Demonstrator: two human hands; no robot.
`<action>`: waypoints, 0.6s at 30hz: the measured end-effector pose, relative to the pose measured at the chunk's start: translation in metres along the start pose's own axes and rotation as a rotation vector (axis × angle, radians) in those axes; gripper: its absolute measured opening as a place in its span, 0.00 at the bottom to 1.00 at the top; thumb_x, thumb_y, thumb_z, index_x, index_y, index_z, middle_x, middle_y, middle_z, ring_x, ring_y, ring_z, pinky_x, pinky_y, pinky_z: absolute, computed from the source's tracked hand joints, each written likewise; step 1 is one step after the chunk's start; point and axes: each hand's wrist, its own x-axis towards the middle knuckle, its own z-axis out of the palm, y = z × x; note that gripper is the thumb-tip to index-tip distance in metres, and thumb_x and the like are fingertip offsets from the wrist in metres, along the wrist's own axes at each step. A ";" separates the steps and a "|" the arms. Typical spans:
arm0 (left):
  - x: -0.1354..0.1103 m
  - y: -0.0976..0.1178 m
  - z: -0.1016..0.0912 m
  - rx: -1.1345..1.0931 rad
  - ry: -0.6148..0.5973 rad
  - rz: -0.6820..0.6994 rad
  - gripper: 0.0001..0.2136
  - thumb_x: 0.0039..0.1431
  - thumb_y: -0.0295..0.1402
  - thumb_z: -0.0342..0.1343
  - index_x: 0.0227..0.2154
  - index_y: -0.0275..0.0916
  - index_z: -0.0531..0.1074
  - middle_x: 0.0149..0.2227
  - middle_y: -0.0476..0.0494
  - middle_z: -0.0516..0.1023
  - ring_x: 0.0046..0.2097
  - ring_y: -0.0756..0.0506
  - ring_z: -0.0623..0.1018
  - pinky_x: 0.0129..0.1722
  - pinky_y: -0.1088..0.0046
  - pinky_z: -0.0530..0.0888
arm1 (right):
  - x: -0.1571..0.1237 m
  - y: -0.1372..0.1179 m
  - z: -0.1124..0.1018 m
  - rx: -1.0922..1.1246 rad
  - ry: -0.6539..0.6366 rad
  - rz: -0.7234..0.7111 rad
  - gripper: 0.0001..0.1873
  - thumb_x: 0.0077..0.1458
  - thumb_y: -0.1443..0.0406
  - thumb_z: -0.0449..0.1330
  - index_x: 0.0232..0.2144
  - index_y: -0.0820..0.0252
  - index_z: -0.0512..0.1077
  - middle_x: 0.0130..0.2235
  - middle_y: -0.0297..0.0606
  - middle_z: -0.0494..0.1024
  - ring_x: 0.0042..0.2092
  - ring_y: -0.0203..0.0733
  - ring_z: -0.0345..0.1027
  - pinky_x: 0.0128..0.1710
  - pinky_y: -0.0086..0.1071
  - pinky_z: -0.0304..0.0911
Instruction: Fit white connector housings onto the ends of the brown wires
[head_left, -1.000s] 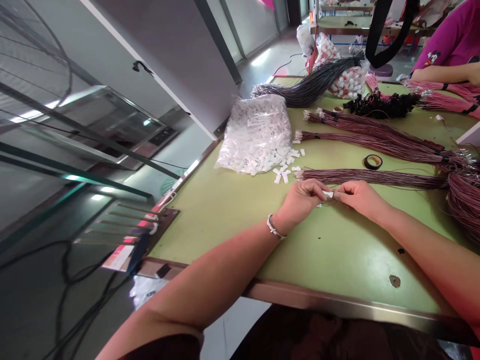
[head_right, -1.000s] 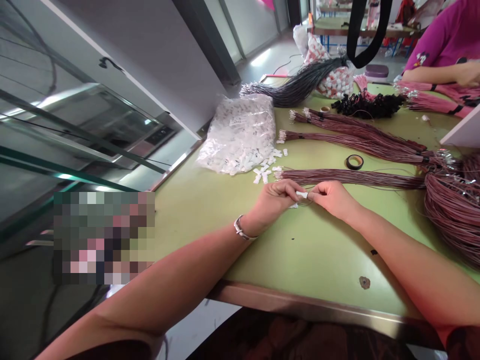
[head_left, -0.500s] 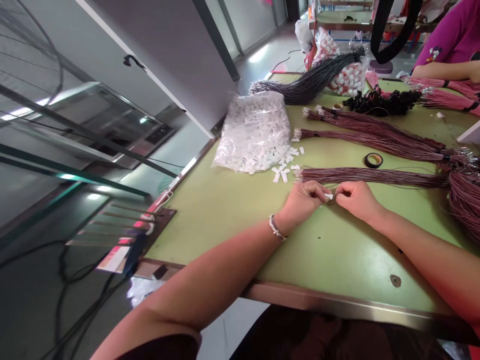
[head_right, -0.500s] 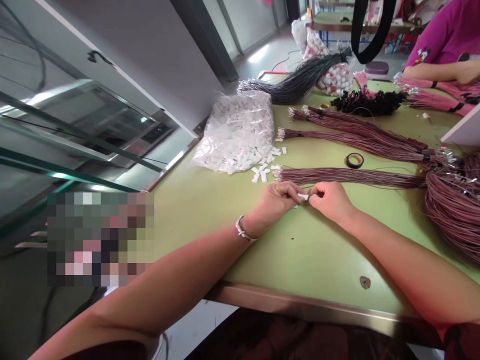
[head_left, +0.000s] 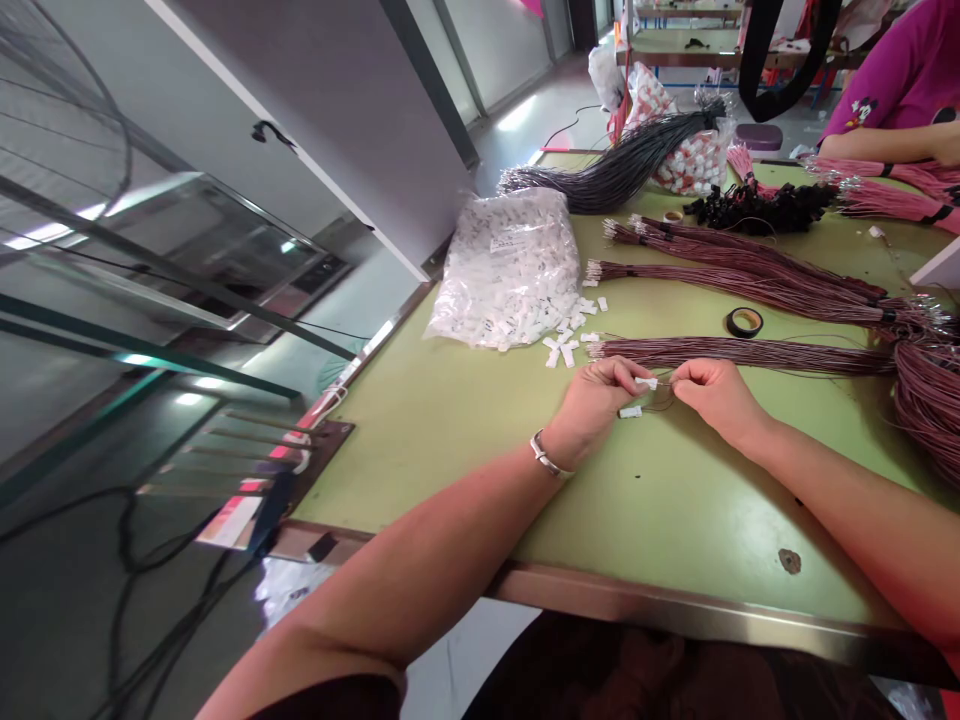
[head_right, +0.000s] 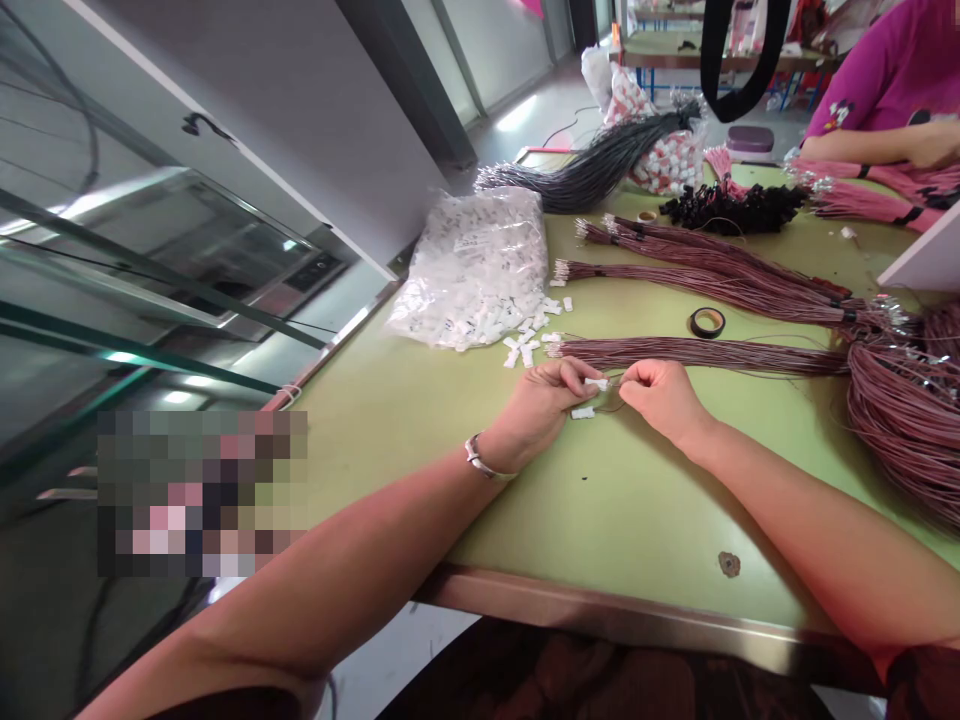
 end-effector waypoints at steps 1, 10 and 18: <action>0.000 0.000 -0.001 0.009 -0.007 0.008 0.10 0.41 0.28 0.64 0.14 0.36 0.66 0.31 0.47 0.76 0.31 0.51 0.72 0.30 0.74 0.68 | 0.000 0.000 0.000 0.007 -0.006 0.009 0.06 0.41 0.65 0.53 0.18 0.60 0.69 0.22 0.32 0.69 0.26 0.33 0.55 0.26 0.28 0.52; -0.001 -0.004 0.004 0.354 -0.027 0.248 0.09 0.44 0.23 0.57 0.13 0.38 0.70 0.30 0.45 0.77 0.34 0.48 0.74 0.37 0.69 0.71 | 0.001 0.003 0.001 -0.023 -0.015 -0.024 0.06 0.41 0.65 0.53 0.18 0.60 0.67 0.21 0.31 0.67 0.25 0.33 0.54 0.26 0.28 0.52; -0.006 -0.002 -0.002 0.575 -0.160 0.366 0.12 0.41 0.16 0.49 0.16 0.38 0.71 0.29 0.45 0.76 0.33 0.48 0.75 0.36 0.71 0.72 | -0.002 0.001 -0.012 -0.350 -0.135 -0.184 0.06 0.44 0.66 0.55 0.20 0.59 0.70 0.23 0.33 0.71 0.26 0.35 0.60 0.27 0.30 0.54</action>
